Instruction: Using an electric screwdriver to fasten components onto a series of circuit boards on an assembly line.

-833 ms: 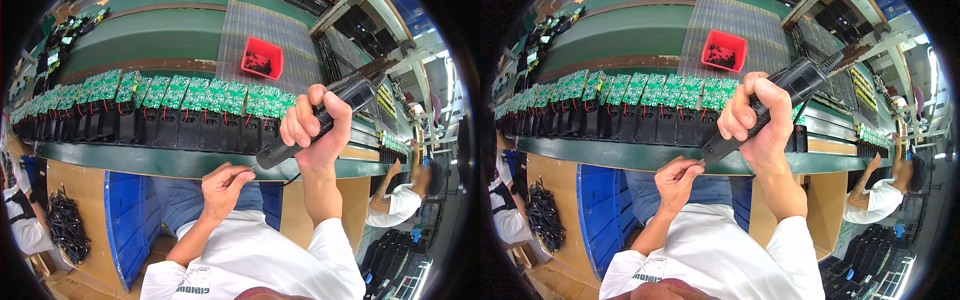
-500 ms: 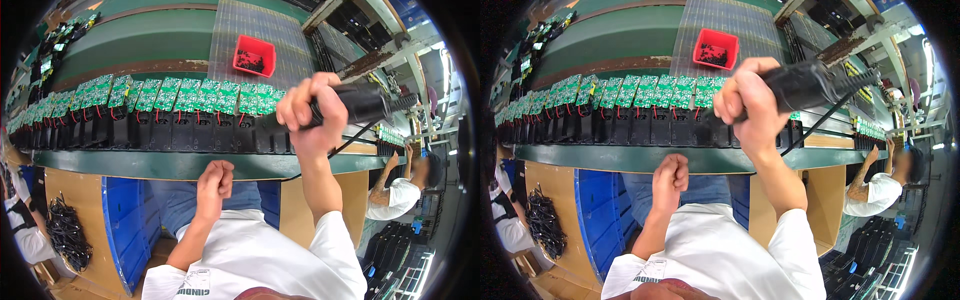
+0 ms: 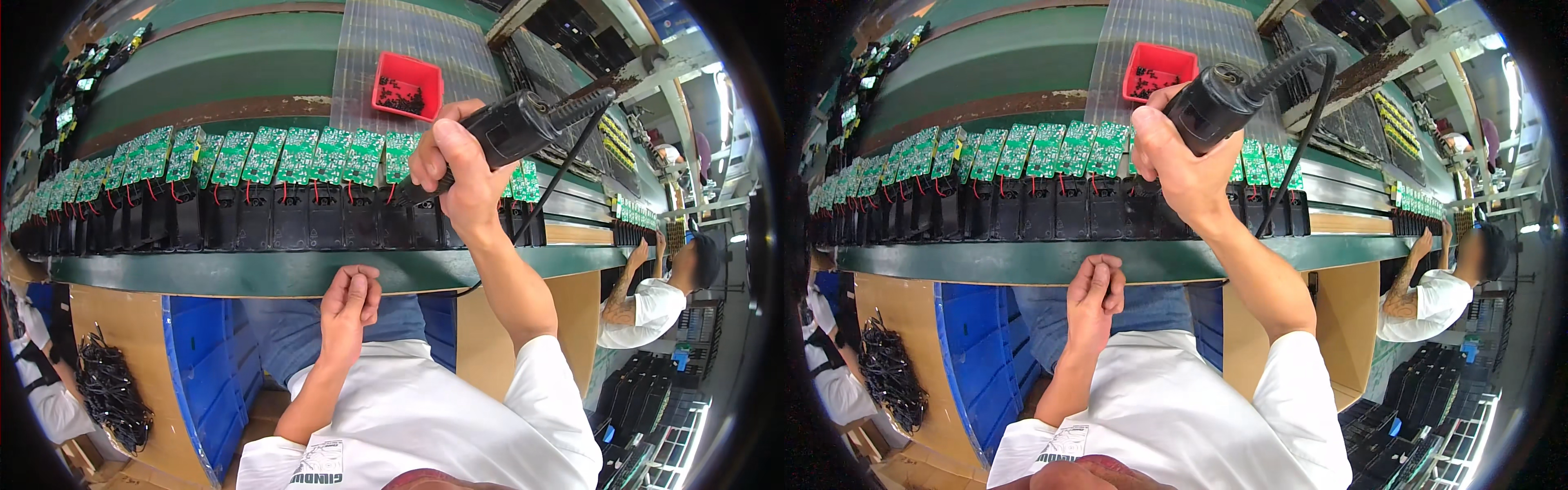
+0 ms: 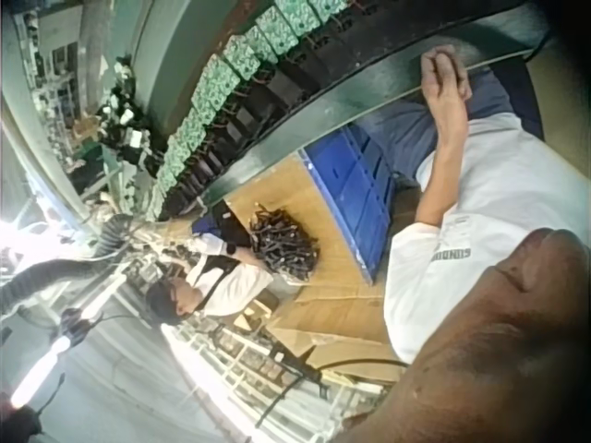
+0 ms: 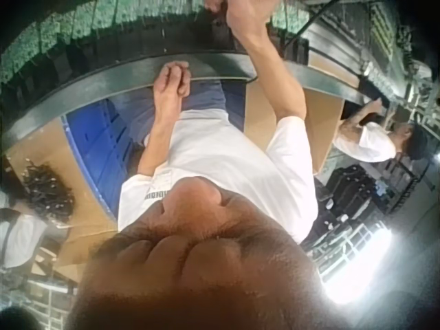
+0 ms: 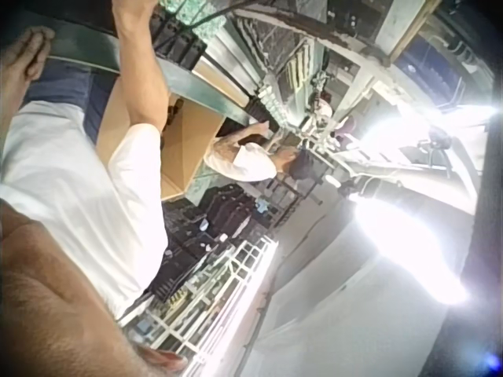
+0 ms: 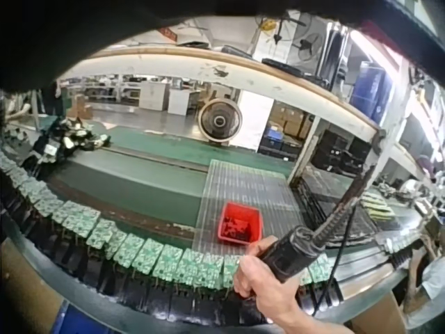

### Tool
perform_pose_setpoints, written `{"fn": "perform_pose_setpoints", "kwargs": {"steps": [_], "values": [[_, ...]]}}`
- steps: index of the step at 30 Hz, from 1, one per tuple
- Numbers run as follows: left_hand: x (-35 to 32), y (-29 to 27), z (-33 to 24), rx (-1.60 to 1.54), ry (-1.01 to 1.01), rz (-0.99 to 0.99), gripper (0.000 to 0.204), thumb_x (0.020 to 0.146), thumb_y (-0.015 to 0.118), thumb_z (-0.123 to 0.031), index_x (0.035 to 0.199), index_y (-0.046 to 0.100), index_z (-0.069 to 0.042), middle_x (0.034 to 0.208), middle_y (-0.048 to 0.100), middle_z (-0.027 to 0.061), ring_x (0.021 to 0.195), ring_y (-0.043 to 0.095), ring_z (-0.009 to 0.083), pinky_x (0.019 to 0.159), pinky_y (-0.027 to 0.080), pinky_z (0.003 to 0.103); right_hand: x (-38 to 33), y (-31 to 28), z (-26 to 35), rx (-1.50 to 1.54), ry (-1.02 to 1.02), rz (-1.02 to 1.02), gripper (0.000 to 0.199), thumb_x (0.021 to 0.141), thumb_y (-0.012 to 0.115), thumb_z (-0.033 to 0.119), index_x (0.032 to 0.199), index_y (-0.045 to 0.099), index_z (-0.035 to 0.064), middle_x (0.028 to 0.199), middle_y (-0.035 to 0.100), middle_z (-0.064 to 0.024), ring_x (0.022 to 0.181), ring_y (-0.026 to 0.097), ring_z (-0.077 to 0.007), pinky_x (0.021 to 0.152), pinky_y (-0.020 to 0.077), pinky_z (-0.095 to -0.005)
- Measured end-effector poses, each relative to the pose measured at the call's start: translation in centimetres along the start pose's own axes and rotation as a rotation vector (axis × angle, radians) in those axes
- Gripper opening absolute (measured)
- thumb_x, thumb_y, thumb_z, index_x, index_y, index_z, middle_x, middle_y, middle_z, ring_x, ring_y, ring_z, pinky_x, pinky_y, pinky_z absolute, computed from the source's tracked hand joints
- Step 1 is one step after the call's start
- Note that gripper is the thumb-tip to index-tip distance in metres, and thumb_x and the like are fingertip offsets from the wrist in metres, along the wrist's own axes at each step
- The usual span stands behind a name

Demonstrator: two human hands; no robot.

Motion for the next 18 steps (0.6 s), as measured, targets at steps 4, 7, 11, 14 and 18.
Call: {"fn": "perform_pose_setpoints", "kwargs": {"steps": [4, 7, 11, 14, 18], "values": [[0.2, 0.2, -0.1, 0.049, 0.030, 0.026, 0.017, 0.104, 0.044, -0.012, 0.115, 0.056, -0.003, 0.076, 0.053, 0.0037, 0.059, 0.036, 0.0057, 0.050, 0.026, 0.019, -0.2, 0.1, -1.2, -0.024, 0.016, 0.065, 0.006, 0.089, 0.055, 0.005, 0.088, 0.050, 0.0021, 0.054, 0.047, -0.0056, 0.042, 0.037, -0.0119, 0.040, 0.0351, -0.0265], [0.4, 0.5, -0.1, 0.074, 0.033, 0.049, 0.017, 0.105, 0.045, -0.012, 0.115, 0.055, -0.004, 0.073, 0.053, 0.0029, 0.059, 0.036, 0.0055, 0.050, 0.027, 0.019, -0.3, 0.3, -1.9, -0.049, 0.041, 0.126, 0.007, 0.089, 0.056, 0.006, 0.087, 0.051, 0.0020, 0.054, 0.047, -0.0053, 0.042, 0.036, -0.0116, 0.040, 0.0350, -0.0264], [0.3, 1.4, -0.8, 0.247, 0.144, -0.022, 0.014, 0.104, 0.049, -0.013, 0.102, 0.060, -0.004, 0.066, 0.049, -0.0013, 0.055, 0.035, 0.0055, 0.051, 0.028, 0.019, -0.7, 0.5, -1.5, -0.036, -0.020, 0.160, 0.006, 0.088, 0.056, 0.005, 0.087, 0.051, 0.0021, 0.054, 0.047, -0.0049, 0.042, 0.037, -0.0113, 0.040, 0.0355, -0.0262], [0.4, 1.4, -0.9, 0.402, 0.318, -0.026, 0.012, 0.100, 0.055, -0.011, 0.096, 0.062, -0.003, 0.063, 0.046, -0.0036, 0.054, 0.033, 0.0054, 0.051, 0.028, 0.019, -0.5, 0.6, -1.1, -0.081, -0.010, 0.151, 0.005, 0.087, 0.056, 0.003, 0.088, 0.051, 0.0023, 0.054, 0.048, -0.0052, 0.041, 0.037, -0.0114, 0.040, 0.0361, -0.0264], [0.1, 2.6, -1.6, 0.570, 0.497, -0.043, 0.010, 0.095, 0.063, -0.007, 0.087, 0.066, -0.003, 0.061, 0.042, -0.0061, 0.053, 0.030, 0.0055, 0.051, 0.027, 0.020, -0.7, 0.9, 1.9, -0.062, 0.031, -0.038, 0.004, 0.090, 0.051, 0.008, 0.092, 0.053, 0.0046, 0.053, 0.048, -0.0025, 0.039, 0.038, -0.0115, 0.040, 0.0365, -0.0273]]}}
Point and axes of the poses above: each hand's wrist, its own x-axis towards the middle knuckle, its own y-axis out of the palm, z = x × y, the point moved 6 cm from there along x, towards the middle knuckle
